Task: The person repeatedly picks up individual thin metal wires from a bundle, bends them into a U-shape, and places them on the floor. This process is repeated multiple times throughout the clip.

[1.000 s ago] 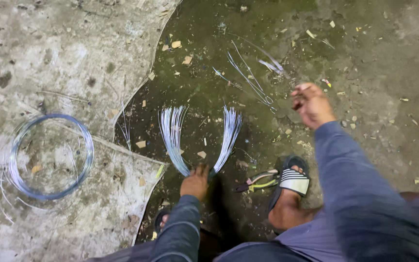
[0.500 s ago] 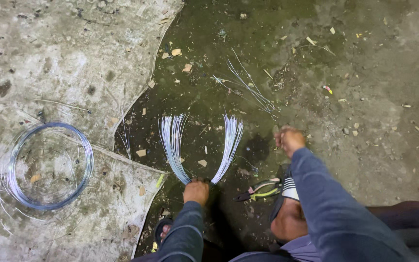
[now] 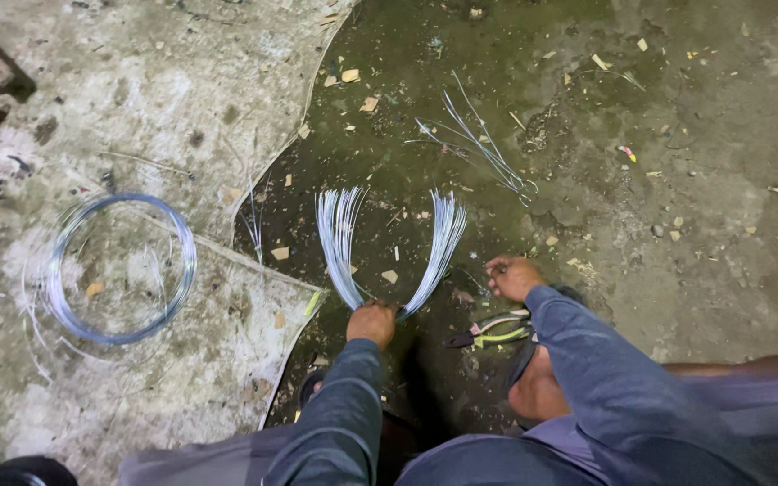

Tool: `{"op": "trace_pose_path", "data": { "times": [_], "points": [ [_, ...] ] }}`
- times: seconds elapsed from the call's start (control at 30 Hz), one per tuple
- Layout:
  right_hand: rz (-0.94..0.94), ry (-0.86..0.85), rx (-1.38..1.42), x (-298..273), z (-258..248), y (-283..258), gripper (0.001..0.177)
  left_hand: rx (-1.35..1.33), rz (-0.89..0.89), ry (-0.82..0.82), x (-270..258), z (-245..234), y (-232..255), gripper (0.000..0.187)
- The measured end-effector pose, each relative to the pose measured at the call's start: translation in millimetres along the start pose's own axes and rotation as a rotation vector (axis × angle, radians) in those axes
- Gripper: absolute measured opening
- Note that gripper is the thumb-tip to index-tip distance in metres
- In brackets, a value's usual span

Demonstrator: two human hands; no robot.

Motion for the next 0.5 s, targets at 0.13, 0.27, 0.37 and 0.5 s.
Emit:
{"op": "trace_pose_path", "data": {
  "times": [0.13, 0.27, 0.37, 0.5],
  "points": [
    [0.033, -0.017, -0.075, 9.9, 7.9, 32.6, 0.025, -0.085, -0.07, -0.098, -4.9, -22.3, -2.7, 0.024],
    [0.052, 0.004, -0.15, 21.8, 15.7, 62.6, 0.024, -0.088, -0.088, 0.0, -13.6, -58.9, 4.7, 0.021],
    [-0.153, 0.025, -0.255, 30.1, 24.1, 70.6, 0.024, -0.178, -0.112, 0.089, -18.4, -86.0, 9.6, 0.019],
    [-0.126, -0.022, -0.24, 37.3, 40.6, 80.5, 0.025, -0.321, -0.18, 0.111, -20.7, -109.1, 10.3, 0.019]
  ]
}}
Point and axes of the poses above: each hand's wrist, its own x-axis towards the middle knuckle, its own z-axis out of the palm, y = z × x, the point moved 4 cm from there along x, towards the middle knuckle, and after that the axes turned 3 degrees about y, right-handed, at the moved point
